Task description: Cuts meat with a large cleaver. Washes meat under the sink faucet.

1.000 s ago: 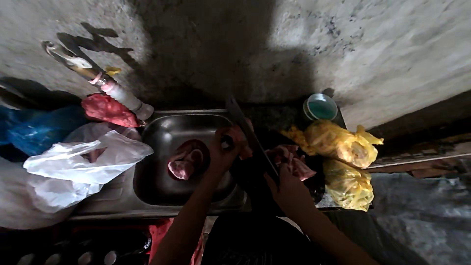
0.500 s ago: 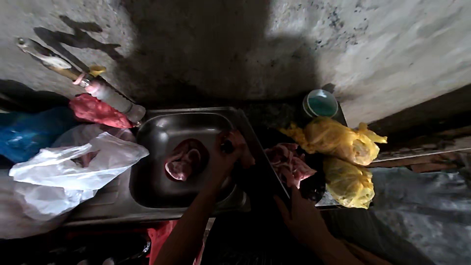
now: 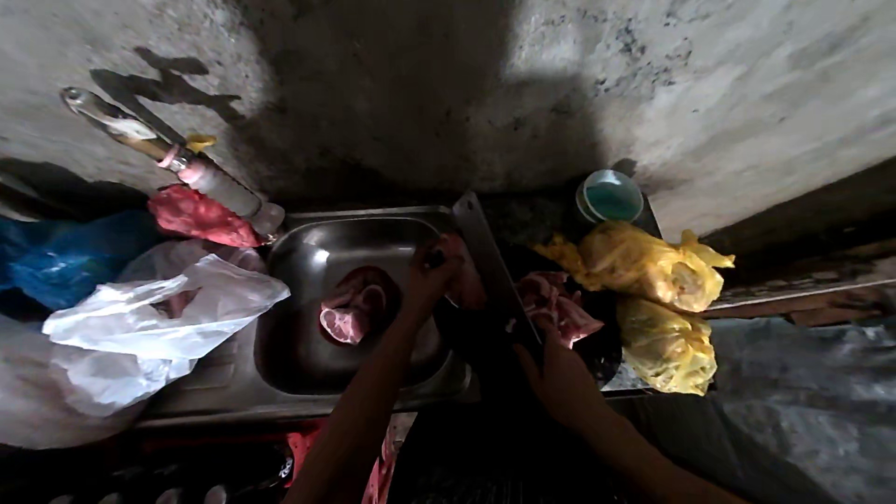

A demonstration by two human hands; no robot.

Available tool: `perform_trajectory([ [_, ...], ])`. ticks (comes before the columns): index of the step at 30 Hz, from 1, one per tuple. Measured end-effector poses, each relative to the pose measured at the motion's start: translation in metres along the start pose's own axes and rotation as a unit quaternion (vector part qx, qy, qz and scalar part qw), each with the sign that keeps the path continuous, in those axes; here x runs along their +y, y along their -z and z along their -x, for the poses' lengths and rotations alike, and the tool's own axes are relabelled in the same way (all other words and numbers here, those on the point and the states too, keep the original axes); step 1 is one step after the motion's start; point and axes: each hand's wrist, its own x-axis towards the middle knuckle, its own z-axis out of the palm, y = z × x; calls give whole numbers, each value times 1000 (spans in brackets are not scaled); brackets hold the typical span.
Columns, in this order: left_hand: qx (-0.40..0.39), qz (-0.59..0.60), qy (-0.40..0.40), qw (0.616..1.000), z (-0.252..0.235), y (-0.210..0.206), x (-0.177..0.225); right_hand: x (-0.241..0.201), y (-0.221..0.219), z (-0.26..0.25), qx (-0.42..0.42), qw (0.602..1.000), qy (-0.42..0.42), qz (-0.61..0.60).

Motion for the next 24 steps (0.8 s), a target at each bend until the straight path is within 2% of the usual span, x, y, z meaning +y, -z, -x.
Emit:
perform_trajectory([
  [2,-6,11,23,1000,-6,2,3,-8,8,-14,3,1000,21,15],
  [6,24,23,47,998,-14,-1,3,-25,23,-17,-41,998,11,50],
  [9,21,20,24,999,-14,2,0,-22,25,-7,-36,998,16,43],
  [13,-48,-29,-11,998,-3,15,7,-14,33,14,-54,998,-15,34],
  [16,-63,-79,-34,994,2,14,12,-2,41,25,-52,998,-11,25],
  [20,-14,-62,-113,992,6,6,-11,18,44,26,-33,999,23,-10],
  [24,17,-11,-132,991,13,0,-17,19,41,28,-49,998,22,-13],
])
